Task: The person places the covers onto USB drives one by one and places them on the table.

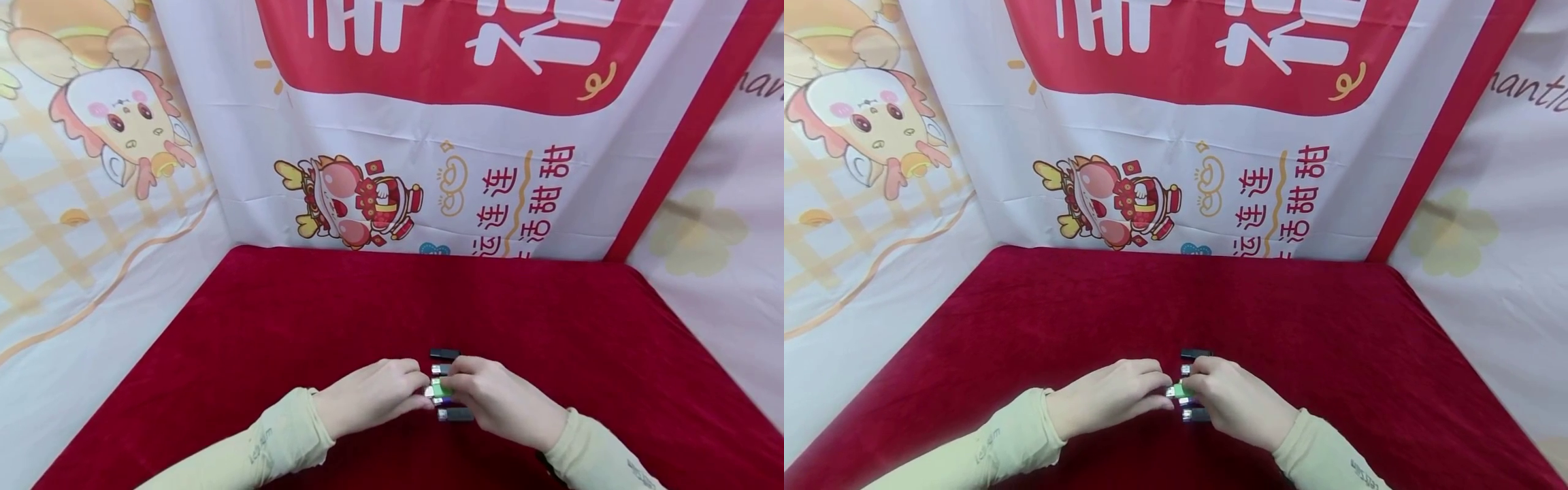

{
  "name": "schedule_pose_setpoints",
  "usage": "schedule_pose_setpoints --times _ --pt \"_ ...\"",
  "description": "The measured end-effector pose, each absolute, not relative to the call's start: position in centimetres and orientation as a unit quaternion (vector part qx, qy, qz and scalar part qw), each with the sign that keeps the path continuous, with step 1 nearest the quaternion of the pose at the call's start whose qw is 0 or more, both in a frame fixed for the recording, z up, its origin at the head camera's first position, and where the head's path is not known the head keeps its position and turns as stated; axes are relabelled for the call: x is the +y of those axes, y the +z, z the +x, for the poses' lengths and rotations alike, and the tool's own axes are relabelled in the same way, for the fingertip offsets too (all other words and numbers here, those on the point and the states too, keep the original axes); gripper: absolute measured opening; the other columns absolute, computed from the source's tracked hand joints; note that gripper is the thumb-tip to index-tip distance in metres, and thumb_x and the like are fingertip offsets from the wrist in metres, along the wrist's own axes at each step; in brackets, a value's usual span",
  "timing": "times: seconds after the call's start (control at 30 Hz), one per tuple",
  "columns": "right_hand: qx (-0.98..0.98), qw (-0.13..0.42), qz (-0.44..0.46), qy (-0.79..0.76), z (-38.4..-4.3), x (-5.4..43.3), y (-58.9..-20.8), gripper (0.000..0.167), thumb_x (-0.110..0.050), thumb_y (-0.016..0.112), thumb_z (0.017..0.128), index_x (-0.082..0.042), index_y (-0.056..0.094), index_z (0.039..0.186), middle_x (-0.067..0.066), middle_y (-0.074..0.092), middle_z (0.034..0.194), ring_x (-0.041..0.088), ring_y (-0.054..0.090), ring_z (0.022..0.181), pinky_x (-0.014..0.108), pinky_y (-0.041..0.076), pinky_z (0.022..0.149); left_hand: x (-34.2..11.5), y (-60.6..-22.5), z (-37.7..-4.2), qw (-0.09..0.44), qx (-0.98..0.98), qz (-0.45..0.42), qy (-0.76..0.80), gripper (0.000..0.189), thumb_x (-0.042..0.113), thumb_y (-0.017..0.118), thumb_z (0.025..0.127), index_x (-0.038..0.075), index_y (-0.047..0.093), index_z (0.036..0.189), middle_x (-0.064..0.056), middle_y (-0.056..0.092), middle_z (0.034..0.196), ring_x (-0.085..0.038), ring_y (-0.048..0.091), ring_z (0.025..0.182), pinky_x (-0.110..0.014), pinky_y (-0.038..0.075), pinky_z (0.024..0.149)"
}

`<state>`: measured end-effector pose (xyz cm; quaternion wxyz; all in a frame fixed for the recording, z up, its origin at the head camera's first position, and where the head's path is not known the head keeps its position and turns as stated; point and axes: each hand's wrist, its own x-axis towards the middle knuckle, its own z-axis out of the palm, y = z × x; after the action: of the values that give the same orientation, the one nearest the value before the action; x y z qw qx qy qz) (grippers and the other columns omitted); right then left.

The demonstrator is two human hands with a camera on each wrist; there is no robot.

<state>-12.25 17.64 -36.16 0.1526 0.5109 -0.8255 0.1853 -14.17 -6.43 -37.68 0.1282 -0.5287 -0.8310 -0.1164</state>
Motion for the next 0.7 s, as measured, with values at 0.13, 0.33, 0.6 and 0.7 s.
schedule_pose_setpoints --times 0.13,0.33,0.6,0.7 --pt "-0.844 0.105 0.490 0.191 -11.9 18.2 -36.8 0.025 0.007 0.079 0.076 -0.008 0.073 0.094 -0.003 0.059 0.090 0.002 0.057 0.077 0.010 0.046 0.067 -7.1 -37.3 -14.3 0.087 -0.853 -0.504 -0.105 0.025 0.035 0.071 0.092 0.010 0.070 0.093 0.006 0.054 0.078 -0.001 0.045 0.066 -0.010 0.040 0.062" --pt "-0.864 0.073 0.468 0.170 -11.4 19.0 -37.6 0.021 0.001 0.080 0.077 -0.008 0.074 0.094 -0.005 0.059 0.088 0.000 0.056 0.076 0.013 0.048 0.067 -7.9 -36.7 -14.3 0.034 -0.878 -0.464 -0.116 0.022 0.031 0.070 0.093 0.009 0.072 0.097 0.004 0.059 0.082 -0.002 0.049 0.068 -0.013 0.044 0.064" --pt "-0.856 0.042 0.495 0.146 -10.6 19.1 -38.8 0.020 0.001 0.082 0.075 -0.013 0.074 0.088 -0.009 0.055 0.085 -0.006 0.049 0.070 0.007 0.042 0.064 -7.9 -37.0 -14.0 0.022 -0.880 -0.460 -0.117 0.019 0.031 0.070 0.093 0.013 0.070 0.090 0.007 0.056 0.077 -0.001 0.046 0.065 -0.012 0.042 0.062" --pt "-0.852 0.045 0.502 0.145 -10.5 19.0 -39.1 0.022 0.000 0.083 0.074 -0.016 0.074 0.086 -0.010 0.054 0.083 -0.007 0.048 0.069 0.007 0.041 0.063 -7.9 -37.1 -14.0 0.031 -0.877 -0.466 -0.114 0.019 0.031 0.069 0.093 0.014 0.069 0.087 0.009 0.053 0.075 -0.001 0.046 0.064 -0.013 0.041 0.061"
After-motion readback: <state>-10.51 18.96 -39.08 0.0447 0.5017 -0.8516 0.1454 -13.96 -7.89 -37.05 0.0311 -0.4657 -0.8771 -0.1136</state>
